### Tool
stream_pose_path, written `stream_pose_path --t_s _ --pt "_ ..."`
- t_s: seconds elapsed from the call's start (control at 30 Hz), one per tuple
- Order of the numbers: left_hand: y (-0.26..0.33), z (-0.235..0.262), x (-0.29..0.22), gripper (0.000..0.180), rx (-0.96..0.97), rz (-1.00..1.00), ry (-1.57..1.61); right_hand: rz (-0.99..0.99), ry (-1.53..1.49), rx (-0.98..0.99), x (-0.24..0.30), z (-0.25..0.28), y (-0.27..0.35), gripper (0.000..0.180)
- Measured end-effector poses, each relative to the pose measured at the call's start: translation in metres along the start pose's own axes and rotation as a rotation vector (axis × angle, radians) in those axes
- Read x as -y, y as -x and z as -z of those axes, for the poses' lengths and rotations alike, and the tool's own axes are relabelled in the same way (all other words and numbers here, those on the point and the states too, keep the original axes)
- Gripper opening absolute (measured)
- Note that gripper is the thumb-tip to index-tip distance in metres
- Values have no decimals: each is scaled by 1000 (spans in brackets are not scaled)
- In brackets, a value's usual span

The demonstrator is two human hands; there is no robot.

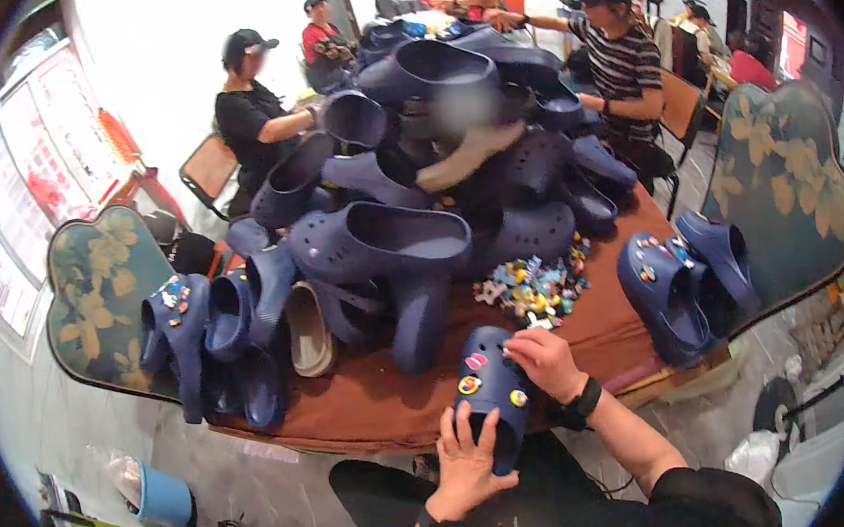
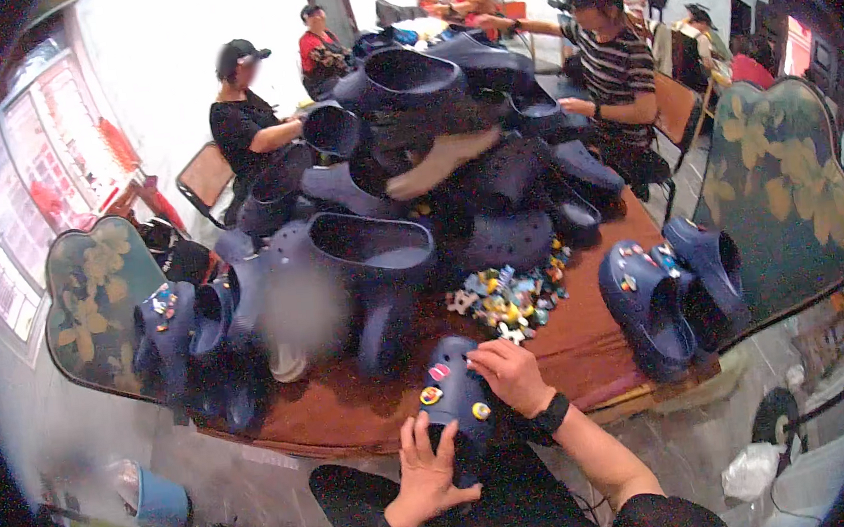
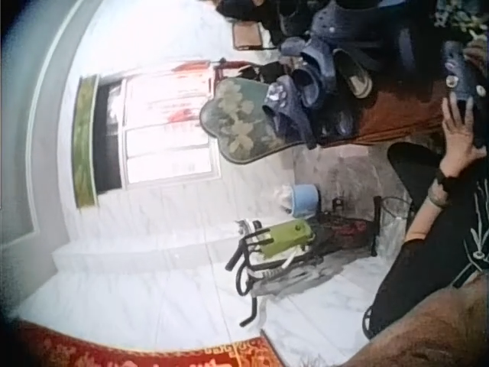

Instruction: Decorating blue clogs by inserting small plastic charms into the ventilation holes.

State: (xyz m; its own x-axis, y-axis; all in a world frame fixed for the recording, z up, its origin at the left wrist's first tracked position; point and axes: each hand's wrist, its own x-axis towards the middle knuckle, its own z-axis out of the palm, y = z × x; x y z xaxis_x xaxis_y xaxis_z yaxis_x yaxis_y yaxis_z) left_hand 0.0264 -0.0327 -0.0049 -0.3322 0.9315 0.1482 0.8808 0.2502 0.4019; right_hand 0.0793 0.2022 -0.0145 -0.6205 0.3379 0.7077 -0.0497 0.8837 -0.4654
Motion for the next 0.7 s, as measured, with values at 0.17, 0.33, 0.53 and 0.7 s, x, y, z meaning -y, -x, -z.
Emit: stream_pose_path --t_s 0.17,0.33,0.53,0.7 --pt "1 2 -1 116 -20 -8 21 129 221 86 9 4 -7 18" --pt "1 -1 3 114 -30 -26 18 175 512 229 23 2 -7 25" --pt "-2 2 3 115 -7 -19 23 151 574 357 42 7 -10 41" --pt "-6 8 2 114 -3 -28 21 71 526 327 32 5 -6 35"
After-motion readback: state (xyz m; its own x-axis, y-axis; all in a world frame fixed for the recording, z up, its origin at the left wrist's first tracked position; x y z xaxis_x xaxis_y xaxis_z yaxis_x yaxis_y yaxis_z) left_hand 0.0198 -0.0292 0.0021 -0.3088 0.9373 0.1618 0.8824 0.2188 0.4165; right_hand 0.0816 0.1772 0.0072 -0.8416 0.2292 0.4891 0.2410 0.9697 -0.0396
